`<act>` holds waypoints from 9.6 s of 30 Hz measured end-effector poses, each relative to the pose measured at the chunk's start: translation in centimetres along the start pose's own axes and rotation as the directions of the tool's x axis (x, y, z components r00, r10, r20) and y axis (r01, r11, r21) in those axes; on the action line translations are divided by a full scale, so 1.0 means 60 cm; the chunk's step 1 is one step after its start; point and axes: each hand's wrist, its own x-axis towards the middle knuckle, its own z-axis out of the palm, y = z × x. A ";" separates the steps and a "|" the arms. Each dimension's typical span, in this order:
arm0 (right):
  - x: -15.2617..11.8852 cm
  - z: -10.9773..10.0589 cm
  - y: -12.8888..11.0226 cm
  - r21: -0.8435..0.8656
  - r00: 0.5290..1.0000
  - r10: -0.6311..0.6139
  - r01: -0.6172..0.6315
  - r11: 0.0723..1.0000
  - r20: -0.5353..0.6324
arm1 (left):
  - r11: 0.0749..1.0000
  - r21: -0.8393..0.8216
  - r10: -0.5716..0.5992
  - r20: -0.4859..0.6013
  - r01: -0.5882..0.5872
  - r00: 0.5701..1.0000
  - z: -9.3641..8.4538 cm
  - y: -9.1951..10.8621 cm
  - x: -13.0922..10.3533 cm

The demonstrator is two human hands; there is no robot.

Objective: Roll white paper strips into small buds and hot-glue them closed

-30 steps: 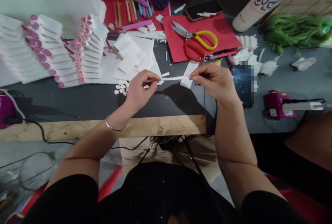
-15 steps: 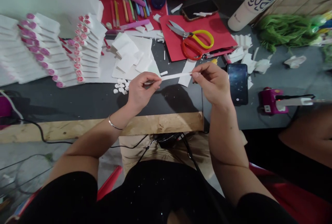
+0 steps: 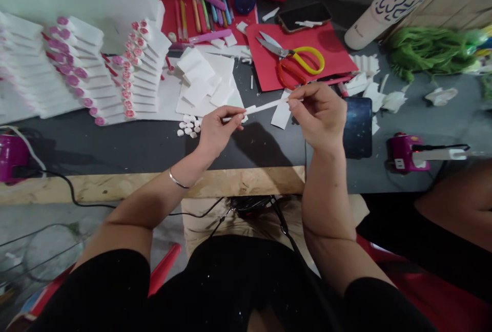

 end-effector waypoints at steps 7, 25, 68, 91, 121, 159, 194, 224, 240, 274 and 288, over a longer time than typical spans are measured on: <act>0.007 0.067 0.035 0.256 0.984 0.095 -0.132 0.958 0.153 | 0.981 -0.192 -0.044 -0.100 0.024 0.994 0.008 -0.003 0.005; -0.022 0.124 0.007 0.473 0.982 0.148 -0.188 0.861 0.120 | 0.937 0.008 0.348 -0.021 -0.348 0.937 0.011 0.003 -0.017; -0.021 0.132 0.038 0.521 0.969 0.239 -0.233 0.821 0.056 | 0.993 0.102 0.044 0.208 -0.066 0.977 -0.002 0.014 -0.008; -0.023 0.130 0.001 0.662 0.839 0.184 -0.522 0.538 0.513 | 0.972 0.017 0.236 -0.005 -0.236 0.972 0.000 0.008 -0.005; -0.038 0.128 -0.012 0.218 0.984 -0.074 0.037 0.975 0.162 | 0.965 0.072 0.258 -0.054 -0.254 0.965 -0.016 -0.012 0.009; -0.040 0.135 -0.002 0.175 0.989 0.002 -0.028 0.984 0.147 | 0.688 0.472 0.494 0.253 -0.551 0.832 -0.040 0.017 0.015; -0.036 0.127 0.001 0.005 0.986 -0.139 0.139 0.990 0.097 | 0.764 0.443 0.459 0.141 -0.470 0.877 -0.029 0.016 0.007; -0.036 0.129 0.007 -0.111 0.980 -0.193 0.198 0.974 0.046 | 0.923 0.280 0.216 0.194 -0.265 0.957 -0.035 0.008 0.016; -0.038 0.142 0.008 0.045 0.998 0.056 -0.057 0.997 0.019 | 0.580 0.629 0.511 0.214 -0.517 0.833 -0.010 0.009 0.002; -0.033 0.131 0.005 0.118 0.987 0.082 -0.099 0.988 0.140 | 0.785 0.435 0.422 0.144 -0.441 0.895 -0.020 0.005 0.008; -0.030 0.124 -0.007 0.217 0.958 0.208 -0.249 0.944 0.196 | 0.738 0.524 0.425 0.128 -0.425 0.896 -0.011 0.007 0.003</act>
